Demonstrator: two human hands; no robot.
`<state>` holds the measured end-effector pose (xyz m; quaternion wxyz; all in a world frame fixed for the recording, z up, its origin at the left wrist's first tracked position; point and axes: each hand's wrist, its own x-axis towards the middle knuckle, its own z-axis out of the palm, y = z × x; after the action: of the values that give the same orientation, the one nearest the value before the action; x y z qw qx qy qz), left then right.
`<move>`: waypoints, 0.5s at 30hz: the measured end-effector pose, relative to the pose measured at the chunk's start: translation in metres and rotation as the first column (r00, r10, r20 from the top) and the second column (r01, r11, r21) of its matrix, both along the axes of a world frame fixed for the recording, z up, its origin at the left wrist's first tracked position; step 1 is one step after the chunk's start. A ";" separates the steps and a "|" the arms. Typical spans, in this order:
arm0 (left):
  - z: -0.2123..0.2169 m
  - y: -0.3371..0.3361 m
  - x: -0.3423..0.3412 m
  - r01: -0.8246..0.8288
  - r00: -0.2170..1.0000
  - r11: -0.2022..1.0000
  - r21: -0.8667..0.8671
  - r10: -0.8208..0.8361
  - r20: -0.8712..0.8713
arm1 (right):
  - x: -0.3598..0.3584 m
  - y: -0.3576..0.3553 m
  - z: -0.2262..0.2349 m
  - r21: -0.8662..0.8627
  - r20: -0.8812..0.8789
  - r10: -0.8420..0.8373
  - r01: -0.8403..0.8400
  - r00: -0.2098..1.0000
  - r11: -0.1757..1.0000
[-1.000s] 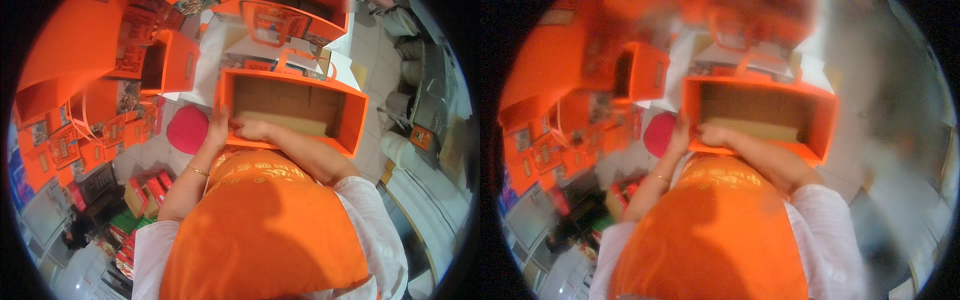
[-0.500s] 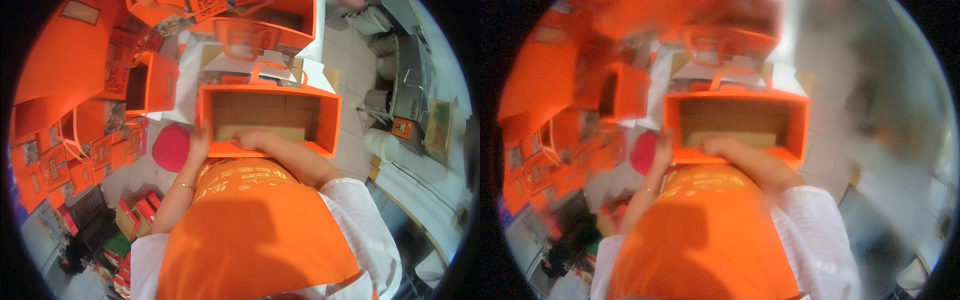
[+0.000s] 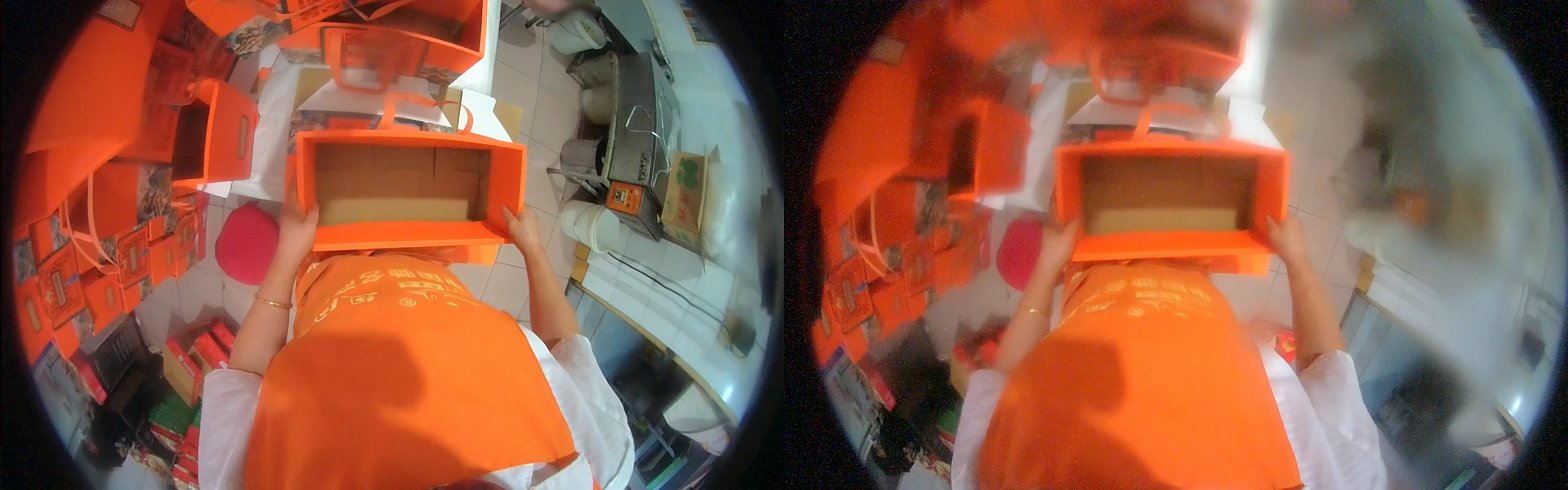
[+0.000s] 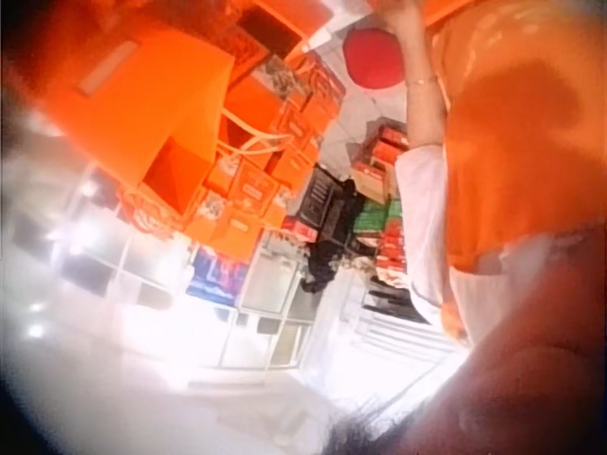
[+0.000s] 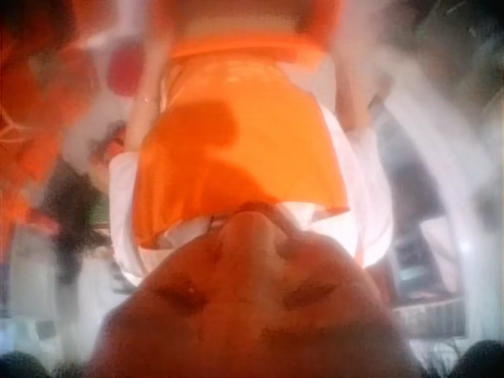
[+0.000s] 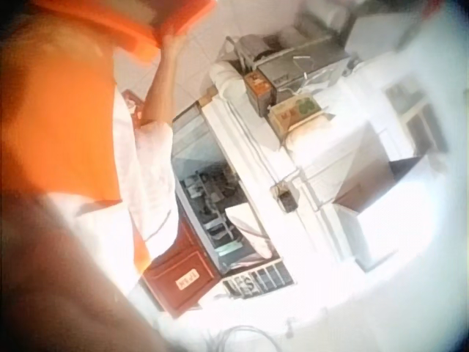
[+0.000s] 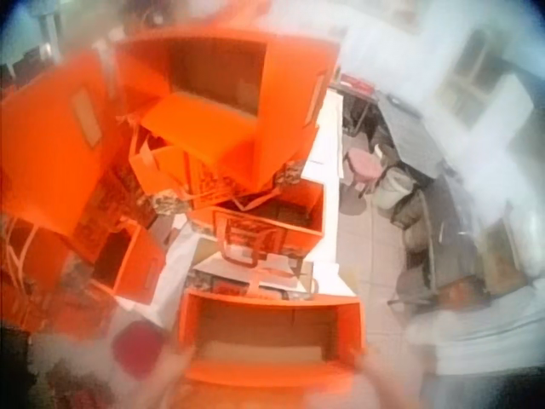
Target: The person assembles orange cardboard boxes by folding flat pieces into rectangular shapes. They repeatedly pick up flat orange cardboard, fold the sides to form a box, and place the finished unit on a table. The process is continuous and repetitive, focusing on manual assembly without tools.
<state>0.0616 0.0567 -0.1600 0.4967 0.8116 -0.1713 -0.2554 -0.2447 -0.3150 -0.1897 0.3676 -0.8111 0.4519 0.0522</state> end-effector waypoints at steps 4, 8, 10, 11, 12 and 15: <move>0.002 0.006 0.000 0.030 0.994 0.998 0.057 -0.036 0.103 | 0.030 0.018 0.030 -0.067 -0.039 0.070 -0.072 0.997 0.995; 0.018 -0.002 0.009 0.085 0.986 0.994 0.068 -0.094 0.135 | 0.028 0.024 0.028 -0.021 0.002 0.062 -0.062 0.998 0.998; 0.012 -0.001 0.012 0.091 0.981 0.995 0.031 -0.095 0.169 | 0.028 0.021 0.027 -0.010 0.058 0.087 -0.087 0.995 0.996; 0.009 -0.002 0.012 0.094 0.978 0.996 0.007 -0.094 0.187 | 0.028 0.019 0.029 -0.011 0.086 0.100 -0.099 0.991 0.995; 0.007 0.001 0.010 0.075 0.984 0.997 0.006 -0.074 0.163 | 0.027 0.019 0.030 0.002 0.008 0.095 -0.095 0.995 0.995; 0.019 -0.002 0.004 0.023 0.995 0.999 -0.030 -0.020 0.100 | 0.031 0.021 0.048 -0.027 -0.033 0.071 -0.072 0.997 0.997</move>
<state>0.0655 0.0552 -0.1409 0.4973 0.8136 -0.2085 -0.2172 -0.2138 -0.2941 -0.1420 0.3465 -0.8309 0.4294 0.0719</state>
